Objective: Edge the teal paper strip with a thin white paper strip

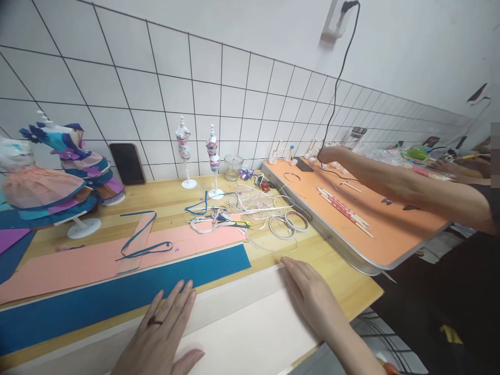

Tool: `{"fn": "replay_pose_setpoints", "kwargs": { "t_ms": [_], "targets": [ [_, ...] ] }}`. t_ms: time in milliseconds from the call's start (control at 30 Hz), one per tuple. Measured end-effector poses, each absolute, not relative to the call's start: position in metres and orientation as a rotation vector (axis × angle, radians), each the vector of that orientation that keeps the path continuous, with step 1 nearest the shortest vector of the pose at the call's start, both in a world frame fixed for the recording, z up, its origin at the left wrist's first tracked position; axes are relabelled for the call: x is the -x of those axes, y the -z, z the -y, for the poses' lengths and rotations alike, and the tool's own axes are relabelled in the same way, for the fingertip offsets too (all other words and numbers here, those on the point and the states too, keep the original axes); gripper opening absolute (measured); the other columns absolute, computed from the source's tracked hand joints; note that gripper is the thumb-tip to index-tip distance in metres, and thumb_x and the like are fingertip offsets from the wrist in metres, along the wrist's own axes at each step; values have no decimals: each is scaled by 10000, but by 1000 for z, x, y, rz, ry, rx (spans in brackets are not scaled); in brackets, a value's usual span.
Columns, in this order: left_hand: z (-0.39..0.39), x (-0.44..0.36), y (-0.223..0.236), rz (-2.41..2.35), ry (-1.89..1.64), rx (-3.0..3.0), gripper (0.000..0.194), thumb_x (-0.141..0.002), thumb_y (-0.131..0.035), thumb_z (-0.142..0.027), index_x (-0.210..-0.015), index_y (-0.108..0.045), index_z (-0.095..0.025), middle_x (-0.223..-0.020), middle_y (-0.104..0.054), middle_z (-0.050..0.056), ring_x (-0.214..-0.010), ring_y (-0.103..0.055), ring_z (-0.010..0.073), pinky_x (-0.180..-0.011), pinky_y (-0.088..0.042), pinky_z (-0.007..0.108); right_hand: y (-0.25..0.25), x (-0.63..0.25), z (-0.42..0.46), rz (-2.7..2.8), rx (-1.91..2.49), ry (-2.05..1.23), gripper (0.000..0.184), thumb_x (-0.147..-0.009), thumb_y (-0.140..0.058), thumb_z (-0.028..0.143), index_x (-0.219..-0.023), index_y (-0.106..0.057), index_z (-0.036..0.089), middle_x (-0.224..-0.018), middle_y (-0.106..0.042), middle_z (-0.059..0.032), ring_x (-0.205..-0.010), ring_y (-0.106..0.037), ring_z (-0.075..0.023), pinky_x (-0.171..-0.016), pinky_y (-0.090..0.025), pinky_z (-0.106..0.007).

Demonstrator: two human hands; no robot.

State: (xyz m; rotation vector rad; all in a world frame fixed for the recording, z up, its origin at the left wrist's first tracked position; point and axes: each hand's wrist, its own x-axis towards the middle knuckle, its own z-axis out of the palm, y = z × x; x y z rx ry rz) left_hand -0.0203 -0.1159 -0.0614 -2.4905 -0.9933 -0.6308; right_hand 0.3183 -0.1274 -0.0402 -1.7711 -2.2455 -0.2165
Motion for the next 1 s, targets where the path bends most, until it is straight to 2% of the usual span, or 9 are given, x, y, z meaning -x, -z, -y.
{"fn": "replay_pose_setpoints", "kwargs": {
  "t_ms": [167,333,633,1000],
  "targets": [
    [117,21,59,999,613,2494,666,-799,-398,-612,-1263,-458,-138,-1277,-513,113,-1206,-404,260,-1040,-195,380,30,-324,109,2531,1586,385,307,-903,-397,172,-1170,-539,124,-1132,-622,-126,-993,-577,-237,-838,-484,-416],
    [117,21,57,1008,591,2490,658,-799,-387,-619,-1254,-466,-150,-1281,-515,99,-1205,-408,249,-1039,-194,371,30,-328,99,2600,1494,415,275,-918,-368,171,-1067,-598,145,-1064,-646,-110,-919,-581,-220,-781,-481,-392],
    [116,22,61,999,601,2496,672,-802,-388,-604,-1282,-436,-136,-1274,-518,109,-1203,-406,259,-1035,-201,378,24,-330,96,2700,1414,504,313,-938,-313,185,-1087,-584,139,-1022,-640,-121,-884,-571,-224,-763,-463,-398],
    [116,22,59,992,587,2503,672,-794,-398,-614,-1268,-451,-140,-1268,-524,107,-1200,-410,257,-1033,-202,376,21,-330,98,2783,1385,570,304,-905,-330,90,-1019,-611,115,-960,-629,-132,-827,-571,-222,-736,-463,-387]
  ]
}}
